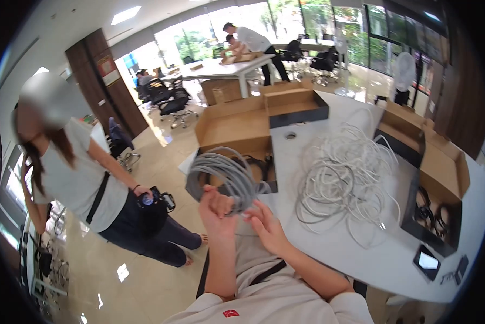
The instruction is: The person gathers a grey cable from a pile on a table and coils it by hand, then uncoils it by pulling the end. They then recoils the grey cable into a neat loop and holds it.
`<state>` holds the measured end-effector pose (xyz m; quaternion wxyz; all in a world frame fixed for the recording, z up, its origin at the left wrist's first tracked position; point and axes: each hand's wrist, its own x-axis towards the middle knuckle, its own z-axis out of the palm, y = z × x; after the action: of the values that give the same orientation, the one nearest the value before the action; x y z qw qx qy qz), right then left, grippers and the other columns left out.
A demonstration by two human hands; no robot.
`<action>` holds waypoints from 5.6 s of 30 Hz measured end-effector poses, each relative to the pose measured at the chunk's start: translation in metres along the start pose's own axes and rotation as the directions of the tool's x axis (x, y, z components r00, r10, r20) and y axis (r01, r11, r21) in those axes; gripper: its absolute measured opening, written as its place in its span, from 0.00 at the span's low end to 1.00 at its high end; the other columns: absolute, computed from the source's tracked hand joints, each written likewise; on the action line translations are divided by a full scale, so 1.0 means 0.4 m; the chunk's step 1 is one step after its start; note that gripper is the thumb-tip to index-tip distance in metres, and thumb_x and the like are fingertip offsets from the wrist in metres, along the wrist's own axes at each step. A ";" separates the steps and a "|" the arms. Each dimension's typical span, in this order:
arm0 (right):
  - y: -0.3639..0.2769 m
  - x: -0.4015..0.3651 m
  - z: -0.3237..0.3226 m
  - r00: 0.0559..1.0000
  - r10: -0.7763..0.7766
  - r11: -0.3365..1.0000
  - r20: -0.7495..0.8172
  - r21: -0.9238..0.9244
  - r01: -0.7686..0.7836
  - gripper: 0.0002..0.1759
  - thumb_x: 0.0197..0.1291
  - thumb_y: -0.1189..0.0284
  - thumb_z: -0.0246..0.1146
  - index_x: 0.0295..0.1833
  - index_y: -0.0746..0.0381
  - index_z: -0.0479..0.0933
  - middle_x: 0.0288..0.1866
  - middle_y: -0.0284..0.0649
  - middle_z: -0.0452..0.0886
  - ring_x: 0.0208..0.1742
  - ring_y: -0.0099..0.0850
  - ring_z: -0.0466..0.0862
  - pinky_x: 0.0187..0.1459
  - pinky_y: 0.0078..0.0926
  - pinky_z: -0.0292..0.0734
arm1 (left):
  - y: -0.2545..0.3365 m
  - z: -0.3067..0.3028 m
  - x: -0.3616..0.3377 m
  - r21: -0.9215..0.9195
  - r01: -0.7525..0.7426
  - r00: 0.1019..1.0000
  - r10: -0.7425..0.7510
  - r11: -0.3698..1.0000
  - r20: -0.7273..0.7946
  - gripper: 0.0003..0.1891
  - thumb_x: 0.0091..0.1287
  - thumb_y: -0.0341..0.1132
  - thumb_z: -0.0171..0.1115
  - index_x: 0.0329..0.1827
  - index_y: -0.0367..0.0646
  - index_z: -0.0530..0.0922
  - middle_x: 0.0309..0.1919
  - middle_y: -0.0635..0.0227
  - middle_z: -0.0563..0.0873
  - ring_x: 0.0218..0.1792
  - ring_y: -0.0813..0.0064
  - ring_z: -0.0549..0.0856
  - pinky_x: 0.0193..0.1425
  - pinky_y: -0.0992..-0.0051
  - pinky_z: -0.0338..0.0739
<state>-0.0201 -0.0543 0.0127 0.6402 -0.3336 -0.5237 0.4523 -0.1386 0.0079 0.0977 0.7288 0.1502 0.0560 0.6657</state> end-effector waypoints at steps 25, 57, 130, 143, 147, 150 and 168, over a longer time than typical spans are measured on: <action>-0.128 0.054 -0.106 0.910 -0.408 0.678 -0.082 -0.695 0.241 0.25 0.47 0.87 0.61 0.53 0.57 0.80 0.49 0.40 0.78 0.45 0.33 0.78 0.43 0.28 0.74 | -0.003 -0.043 0.013 -0.239 0.407 0.912 -0.382 0.881 0.146 0.08 0.66 0.25 0.51 0.35 0.48 0.78 0.09 0.82 0.58 0.08 0.86 0.56 0.18 0.82 0.55; -0.268 0.032 -0.257 0.835 0.049 0.830 -0.547 0.488 0.271 0.15 0.71 0.65 0.55 0.57 0.61 0.72 0.37 0.28 0.79 0.37 0.18 0.78 0.38 0.19 0.75 | 0.427 -0.231 -0.016 -0.226 -0.243 0.910 0.302 0.943 0.283 0.14 0.67 0.40 0.54 0.42 0.40 0.82 0.11 0.84 0.67 0.10 0.88 0.62 0.18 0.88 0.58; -0.065 0.008 0.003 0.675 0.607 0.793 0.419 -0.256 -0.553 0.48 0.70 0.63 0.56 0.77 0.64 0.27 0.74 0.52 0.58 0.67 0.32 0.69 0.63 0.28 0.67 | 0.090 -0.076 -0.008 -0.096 -0.084 0.995 0.078 0.992 -0.066 0.09 0.66 0.25 0.51 0.30 0.50 0.77 0.09 0.82 0.56 0.10 0.86 0.55 0.19 0.81 0.56; -0.068 0.149 -0.084 0.853 0.504 0.829 -0.133 0.352 -0.435 0.40 0.62 0.79 0.61 0.75 0.56 0.47 0.63 0.44 0.71 0.65 0.34 0.71 0.60 0.37 0.71 | 0.157 -0.076 -0.002 -0.130 -0.184 0.981 0.174 0.974 -0.079 0.09 0.65 0.25 0.52 0.30 0.50 0.77 0.09 0.82 0.56 0.10 0.86 0.56 0.20 0.82 0.56; -0.115 0.135 -0.047 0.974 0.224 0.974 -0.037 -0.017 -0.224 0.24 0.61 0.83 0.57 0.64 0.64 0.67 0.54 0.43 0.78 0.56 0.28 0.77 0.56 0.24 0.73 | 0.153 -0.052 0.004 -0.130 -0.172 0.984 0.163 0.977 -0.076 0.09 0.66 0.25 0.52 0.30 0.50 0.77 0.09 0.82 0.56 0.10 0.86 0.56 0.20 0.81 0.57; -0.134 0.107 -0.011 0.974 0.185 0.979 0.134 -0.111 -0.171 0.09 0.62 0.85 0.55 0.45 0.68 0.77 0.41 0.38 0.84 0.46 0.24 0.82 0.52 0.22 0.74 | 0.139 -0.036 0.007 -0.137 -0.132 0.991 0.130 0.982 -0.022 0.09 0.66 0.25 0.52 0.31 0.50 0.77 0.09 0.82 0.55 0.10 0.85 0.55 0.21 0.81 0.57; -0.107 0.203 0.097 0.963 0.269 0.503 -0.030 0.857 -0.114 0.09 0.70 0.65 0.53 0.44 0.57 0.74 0.34 0.32 0.78 0.41 0.29 0.79 0.49 0.31 0.74 | 0.204 -0.052 0.003 -0.205 -0.216 0.976 0.210 0.955 -0.051 0.09 0.67 0.26 0.51 0.29 0.50 0.75 0.08 0.82 0.56 0.09 0.87 0.56 0.18 0.82 0.56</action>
<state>-0.0444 0.0036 0.0903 0.7062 -0.0711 -0.1441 0.6896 -0.2220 0.0178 0.1021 0.6635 0.0684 -0.0204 0.7447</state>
